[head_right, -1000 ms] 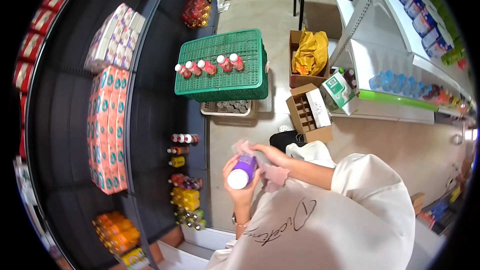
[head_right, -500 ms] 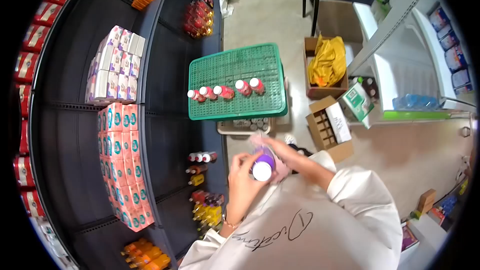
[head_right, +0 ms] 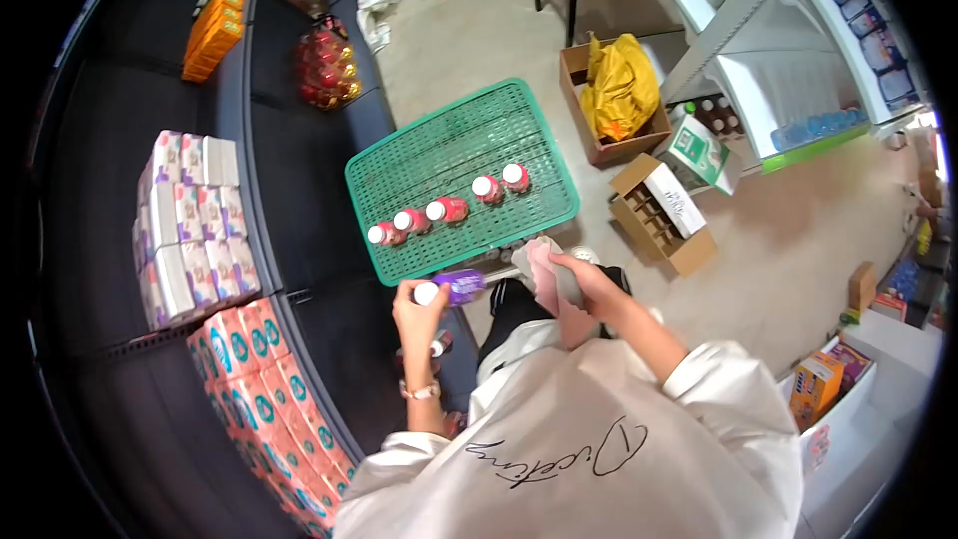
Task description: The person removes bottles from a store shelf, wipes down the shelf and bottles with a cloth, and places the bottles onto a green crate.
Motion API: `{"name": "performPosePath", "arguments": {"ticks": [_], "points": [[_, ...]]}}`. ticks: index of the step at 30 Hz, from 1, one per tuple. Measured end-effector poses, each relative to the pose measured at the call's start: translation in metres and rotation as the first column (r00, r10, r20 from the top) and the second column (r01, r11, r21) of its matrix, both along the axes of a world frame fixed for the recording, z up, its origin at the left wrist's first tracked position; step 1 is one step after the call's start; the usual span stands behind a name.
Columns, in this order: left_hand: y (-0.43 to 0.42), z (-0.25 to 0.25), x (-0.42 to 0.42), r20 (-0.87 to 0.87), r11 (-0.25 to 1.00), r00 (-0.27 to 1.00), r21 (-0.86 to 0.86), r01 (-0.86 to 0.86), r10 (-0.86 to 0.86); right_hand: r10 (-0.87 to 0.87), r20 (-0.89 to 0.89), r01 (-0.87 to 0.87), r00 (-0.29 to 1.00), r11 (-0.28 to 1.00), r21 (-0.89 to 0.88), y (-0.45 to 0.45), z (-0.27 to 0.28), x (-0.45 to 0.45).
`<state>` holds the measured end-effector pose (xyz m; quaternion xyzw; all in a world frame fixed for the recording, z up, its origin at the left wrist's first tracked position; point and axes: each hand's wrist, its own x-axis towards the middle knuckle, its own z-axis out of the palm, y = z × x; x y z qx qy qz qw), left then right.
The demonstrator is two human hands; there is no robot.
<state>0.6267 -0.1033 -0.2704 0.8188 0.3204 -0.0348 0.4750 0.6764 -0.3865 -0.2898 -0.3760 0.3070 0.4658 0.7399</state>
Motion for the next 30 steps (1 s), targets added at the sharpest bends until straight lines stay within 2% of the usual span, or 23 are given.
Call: {"name": "performPosePath", "arguments": {"ticks": [2,4,5,6,7,8,9,12,13,15,16,17,18,20,21,22,23,24,25,26,28,29,30], "points": [[0.045,-0.050,0.014,-0.009,0.963,0.996,0.256,0.084,-0.084,-0.226,0.014,0.227,0.974,0.973,-0.039,0.015,-0.012,-0.010],[0.086,-0.103,0.025,0.150,0.829,0.955,0.542,0.136,-0.254,-0.354,-0.040,0.352,0.935,0.935,-0.041,0.033,-0.008,-0.015],[0.102,-0.123,0.031,0.134,0.850,0.965,0.511,0.127,-0.225,-0.397,-0.050,0.397,0.916,0.918,-0.017,0.043,0.003,-0.017],[0.111,-0.128,0.041,-0.035,0.959,0.995,0.265,0.097,-0.091,-0.441,-0.062,0.442,0.895,0.897,0.008,0.051,0.008,-0.022],[0.125,-0.149,0.045,-0.041,0.965,0.994,0.238,0.111,-0.105,-0.475,-0.092,0.476,0.875,0.879,-0.005,0.058,0.001,-0.030],[0.136,-0.173,0.049,-0.043,0.969,0.992,0.214,0.124,-0.117,-0.480,-0.077,0.481,0.874,0.877,-0.009,0.066,0.005,-0.036],[0.138,-0.177,0.056,-0.073,0.964,0.988,0.221,0.146,-0.133,-0.484,-0.058,0.484,0.873,0.875,-0.010,0.074,0.013,-0.040],[0.127,-0.184,0.057,-0.089,0.904,0.975,0.364,0.223,-0.204,-0.533,-0.052,0.528,0.844,0.845,-0.087,0.087,0.017,-0.053],[0.132,-0.201,0.052,-0.081,0.897,0.964,0.352,0.266,-0.254,-0.560,-0.054,0.551,0.827,0.826,-0.119,0.088,0.018,-0.058],[0.145,-0.241,0.046,-0.062,0.937,0.973,0.262,0.230,-0.222,-0.614,-0.038,0.600,0.788,0.781,-0.172,0.087,0.022,-0.069],[0.145,-0.243,0.048,-0.049,0.955,0.978,0.214,0.207,-0.201,-0.638,-0.015,0.624,0.770,0.758,-0.192,0.085,0.025,-0.072],[0.146,-0.243,0.048,-0.115,0.941,0.966,0.227,0.252,-0.231,-0.659,0.009,0.645,0.752,0.734,-0.211,0.081,0.027,-0.075],[0.131,-0.207,0.052,-0.200,0.908,0.951,0.302,0.290,-0.238,-0.679,0.014,0.664,0.734,0.714,-0.223,0.076,0.024,-0.081],[0.113,-0.174,0.062,-0.119,0.898,0.958,0.333,0.286,-0.261,-0.719,0.022,0.703,0.694,0.671,-0.236,0.064,0.012,-0.095],[0.101,-0.154,0.071,-0.031,0.979,0.981,0.075,0.191,-0.189,-0.740,0.031,0.727,0.672,0.651,-0.218,0.058,0.012,-0.103],[0.085,-0.130,0.083,0.031,0.975,0.995,-0.196,0.100,-0.096,-0.761,0.038,0.751,0.648,0.629,-0.198,0.052,0.012,-0.110],[0.066,-0.099,0.094,0.062,0.889,0.998,-0.457,0.018,0.012,-0.781,0.047,0.774,0.623,0.607,-0.178,0.046,0.011,-0.118],[0.038,-0.043,0.103,-0.134,0.558,0.962,-0.791,-0.249,0.240,-0.790,0.047,0.787,0.611,0.600,-0.145,0.039,0.008,-0.127],[0.025,-0.009,0.108,-0.299,0.143,0.934,-0.933,-0.329,0.195,-0.800,0.051,0.799,0.598,0.591,-0.111,0.032,0.001,-0.136],[0.006,0.021,0.110,-0.440,-0.220,0.897,-0.880,-0.421,0.046,-0.809,0.055,0.810,0.586,0.581,-0.077,0.026,-0.001,-0.145],[-0.042,0.066,0.107,-0.448,-0.383,0.886,-0.803,-0.457,-0.119,-0.757,0.131,0.767,0.640,0.617,-0.180,0.029,0.033,-0.149],[-0.065,0.081,0.101,-0.394,-0.432,0.903,-0.793,-0.429,-0.172,-0.732,0.167,0.748,0.661,0.621,-0.234,0.031,0.056,-0.150],[-0.089,0.097,0.093,-0.337,-0.481,0.914,-0.777,-0.406,-0.227,-0.492,0.320,0.580,0.810,0.752,-0.313,0.027,0.076,-0.153]]}}
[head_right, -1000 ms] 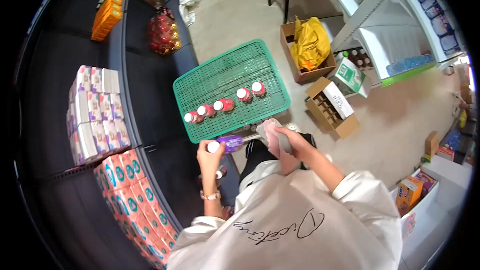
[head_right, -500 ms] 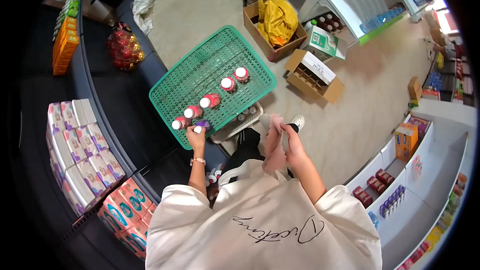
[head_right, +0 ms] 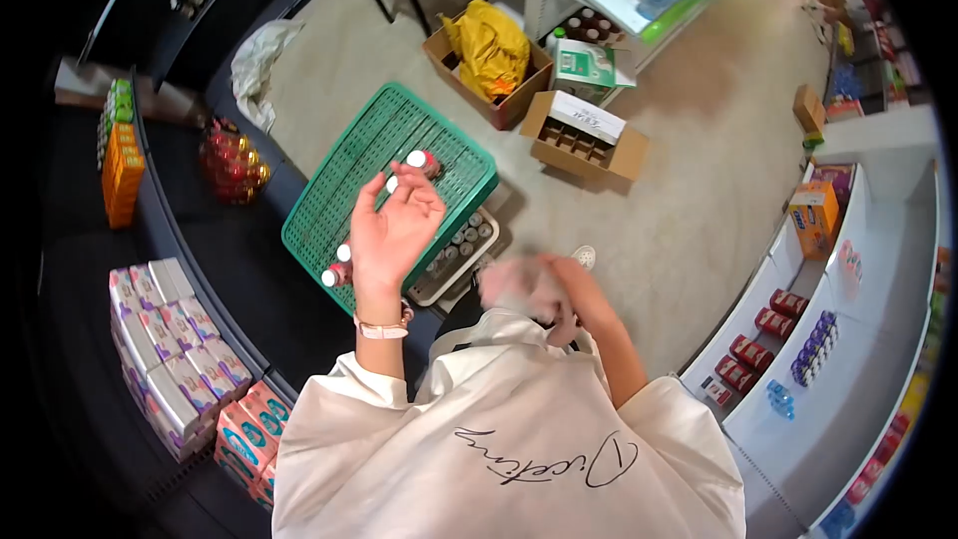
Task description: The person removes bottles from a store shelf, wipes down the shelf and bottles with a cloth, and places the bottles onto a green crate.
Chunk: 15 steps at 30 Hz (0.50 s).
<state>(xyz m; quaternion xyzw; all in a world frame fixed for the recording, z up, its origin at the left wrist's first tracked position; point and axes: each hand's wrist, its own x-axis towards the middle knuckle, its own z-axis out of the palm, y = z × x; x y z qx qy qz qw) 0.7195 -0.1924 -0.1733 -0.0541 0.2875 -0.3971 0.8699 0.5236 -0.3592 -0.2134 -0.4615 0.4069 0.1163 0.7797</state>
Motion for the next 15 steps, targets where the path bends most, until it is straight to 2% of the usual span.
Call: {"name": "performPosePath", "arguments": {"ticks": [1,2,5,8,9,12,13,15], "points": [[-0.026,0.025,-0.010,-0.013,0.999,0.999,0.024,0.037,-0.037,0.263,0.031,-0.254,0.964,0.950,-0.185,-0.005,0.020,-0.003],[-0.049,0.042,-0.023,0.038,0.994,0.995,-0.053,0.097,-0.095,0.506,0.001,-0.470,0.863,0.803,-0.366,-0.011,0.036,-0.008],[-0.115,0.081,-0.066,0.107,0.955,0.974,-0.199,0.218,-0.200,0.503,0.204,-0.273,0.840,0.716,-0.643,-0.018,0.066,-0.033],[-0.174,0.102,-0.109,0.154,0.899,0.939,-0.278,0.339,-0.307,0.495,0.406,-0.131,0.768,0.742,-0.657,-0.052,0.108,-0.063],[-0.193,0.105,-0.125,0.170,0.877,0.924,-0.295,0.379,-0.342,0.460,0.478,-0.018,0.749,0.734,-0.679,-0.064,0.112,-0.072],[-0.244,0.104,-0.170,0.146,0.812,0.861,-0.288,0.508,-0.487,0.393,0.500,0.146,0.772,0.656,-0.741,-0.097,0.109,-0.106],[-0.260,0.099,-0.184,0.139,0.784,0.831,-0.276,0.555,-0.539,0.303,0.562,0.234,0.770,0.685,-0.689,-0.105,0.104,-0.116],[-0.292,0.093,-0.211,0.118,0.736,0.768,-0.226,0.638,-0.630,0.226,0.542,0.261,0.810,0.688,-0.677,-0.127,0.102,-0.142]]}}
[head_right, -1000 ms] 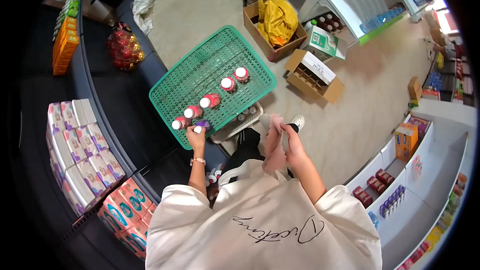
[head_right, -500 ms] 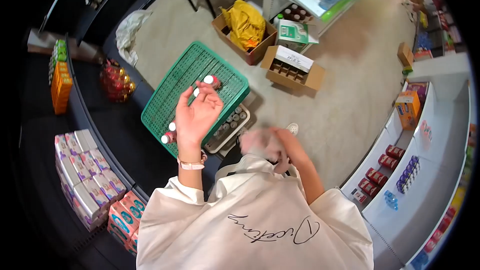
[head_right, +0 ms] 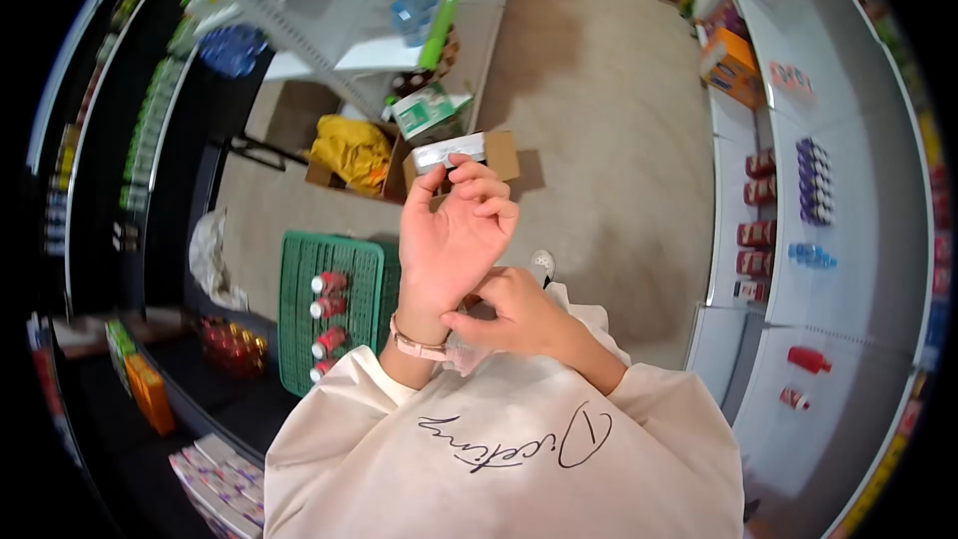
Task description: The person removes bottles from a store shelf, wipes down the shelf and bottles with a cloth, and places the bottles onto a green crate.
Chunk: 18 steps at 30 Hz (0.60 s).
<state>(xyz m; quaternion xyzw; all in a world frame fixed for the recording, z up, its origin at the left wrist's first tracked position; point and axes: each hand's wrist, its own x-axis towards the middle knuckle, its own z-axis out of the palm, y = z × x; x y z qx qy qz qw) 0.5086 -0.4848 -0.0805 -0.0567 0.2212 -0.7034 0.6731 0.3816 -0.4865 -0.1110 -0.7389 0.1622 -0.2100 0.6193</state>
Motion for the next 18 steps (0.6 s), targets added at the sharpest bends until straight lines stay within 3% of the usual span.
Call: {"name": "performPosePath", "arguments": {"ticks": [4,10,13,18], "points": [[-0.062,-0.020,-0.043,0.006,0.993,0.995,0.058,0.102,-0.103,-0.125,-0.116,0.136,0.985,0.987,0.088,-0.044,-0.004,-0.044],[-0.151,-0.051,-0.096,-0.037,0.961,0.974,0.159,0.227,-0.223,-0.256,-0.218,0.265,0.942,0.964,0.013,-0.118,-0.021,-0.095],[-0.177,-0.055,-0.111,-0.034,0.943,0.968,0.218,0.251,-0.250,-0.323,-0.094,0.325,0.942,0.946,0.001,-0.139,-0.023,-0.104],[-0.233,-0.070,-0.120,-0.039,0.919,0.958,0.272,0.285,-0.286,-0.273,-0.266,0.332,0.924,0.920,0.208,-0.192,-0.029,-0.115]]}}
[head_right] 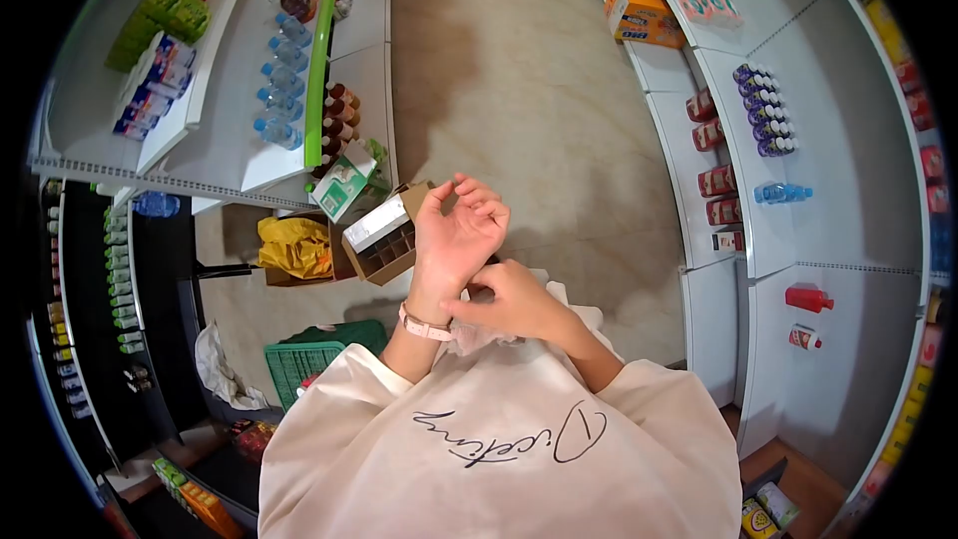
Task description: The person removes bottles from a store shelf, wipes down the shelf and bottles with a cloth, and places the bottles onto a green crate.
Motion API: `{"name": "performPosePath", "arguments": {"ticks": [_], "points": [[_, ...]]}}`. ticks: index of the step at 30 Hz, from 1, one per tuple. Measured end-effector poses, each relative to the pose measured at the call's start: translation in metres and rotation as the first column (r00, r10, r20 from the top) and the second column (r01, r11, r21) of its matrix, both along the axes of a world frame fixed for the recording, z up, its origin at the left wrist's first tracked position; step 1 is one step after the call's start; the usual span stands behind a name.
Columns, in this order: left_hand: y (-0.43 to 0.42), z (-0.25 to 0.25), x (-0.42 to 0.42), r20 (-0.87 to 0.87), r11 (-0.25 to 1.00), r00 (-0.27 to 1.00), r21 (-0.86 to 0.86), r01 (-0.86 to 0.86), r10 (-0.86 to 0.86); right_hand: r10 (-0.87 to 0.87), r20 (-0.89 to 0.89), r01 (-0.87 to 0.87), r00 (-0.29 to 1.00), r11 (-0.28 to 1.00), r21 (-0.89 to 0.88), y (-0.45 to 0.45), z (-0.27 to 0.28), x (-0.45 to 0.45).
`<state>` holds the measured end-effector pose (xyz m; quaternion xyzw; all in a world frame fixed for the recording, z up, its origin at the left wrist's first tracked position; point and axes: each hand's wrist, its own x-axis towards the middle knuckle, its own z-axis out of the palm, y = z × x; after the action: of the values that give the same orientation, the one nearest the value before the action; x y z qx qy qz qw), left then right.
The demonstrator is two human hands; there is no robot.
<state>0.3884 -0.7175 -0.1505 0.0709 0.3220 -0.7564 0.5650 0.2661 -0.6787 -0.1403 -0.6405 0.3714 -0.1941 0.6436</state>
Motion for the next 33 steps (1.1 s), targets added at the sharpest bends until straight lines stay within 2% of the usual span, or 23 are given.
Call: {"name": "performPosePath", "arguments": {"ticks": [1,4,7,11,12,15,16,18,19,20,21,24,25,26,27,28,33], "points": [[-0.012,-0.004,-0.001,0.011,1.000,1.000,0.001,0.013,-0.013,-0.013,-0.023,0.015,1.000,0.997,0.076,-0.012,-0.001,-0.002],[-0.061,-0.016,-0.003,0.018,0.999,0.999,0.000,0.046,-0.046,0.029,-0.131,-0.020,0.991,0.997,0.071,-0.056,-0.019,-0.006],[-0.117,-0.032,-0.004,-0.009,0.997,0.998,0.041,0.068,-0.067,-0.275,0.123,0.268,0.954,0.961,0.069,-0.104,-0.041,-0.002],[-0.196,-0.032,0.004,-0.022,0.991,0.992,0.048,0.128,-0.127,-0.273,0.042,0.268,0.961,0.958,0.097,-0.190,-0.041,-0.002],[-0.220,-0.032,0.008,-0.024,0.991,0.992,0.025,0.128,-0.127,-0.244,0.067,0.233,0.967,0.962,0.141,-0.211,-0.039,-0.003],[-0.279,-0.054,0.026,-0.062,0.984,0.995,-0.167,0.067,-0.079,-0.275,0.021,0.272,0.961,0.958,0.092,-0.276,-0.046,-0.005],[-0.293,-0.046,0.034,-0.047,0.975,0.998,-0.221,0.022,-0.033,-0.353,-0.001,0.352,0.936,0.934,0.065,-0.292,-0.053,-0.007],[-0.324,-0.027,0.050,-0.023,0.942,0.998,-0.331,-0.062,0.057,-0.504,-0.036,0.505,0.863,0.863,0.003,-0.327,-0.069,-0.022],[-0.334,-0.027,0.060,-0.005,0.929,0.997,-0.364,-0.071,0.074,-0.659,0.083,0.632,0.748,0.744,0.214,-0.337,-0.086,-0.033],[-0.342,-0.029,0.072,0.014,0.916,0.996,-0.394,-0.077,0.089,-0.798,0.155,0.685,0.582,0.584,0.435,-0.343,-0.107,-0.045],[-0.351,-0.030,0.082,0.034,0.899,0.994,-0.431,-0.081,0.106,-0.907,0.176,0.656,0.383,0.402,0.639,-0.349,-0.123,-0.056],[-0.365,-0.035,0.110,0.271,0.884,0.949,-0.467,-0.014,0.159,-0.798,0.551,0.198,0.244,0.597,0.777,-0.362,-0.148,-0.074],[-0.365,-0.037,0.117,0.840,0.745,0.405,-0.520,0.417,0.360,-0.856,0.477,0.263,0.199,0.516,0.815,-0.366,-0.151,-0.072],[-0.365,-0.040,0.122,0.721,0.669,-0.363,-0.185,0.720,0.590,-0.904,0.401,0.325,0.148,0.427,0.843,-0.371,-0.155,-0.070],[-0.368,-0.044,0.127,0.015,0.713,-0.744,0.273,0.646,0.668,-0.943,0.318,0.384,0.093,0.329,0.863,-0.377,-0.157,-0.066],[-0.373,-0.055,0.134,-0.092,0.660,-0.673,0.328,0.676,0.734,-0.948,0.301,0.362,0.100,0.316,0.877,-0.384,-0.161,-0.062],[-0.383,-0.070,0.164,-0.209,0.674,-0.655,0.405,0.618,0.726,-0.954,0.265,0.317,0.142,0.298,0.900,-0.443,-0.168,-0.036]]}}
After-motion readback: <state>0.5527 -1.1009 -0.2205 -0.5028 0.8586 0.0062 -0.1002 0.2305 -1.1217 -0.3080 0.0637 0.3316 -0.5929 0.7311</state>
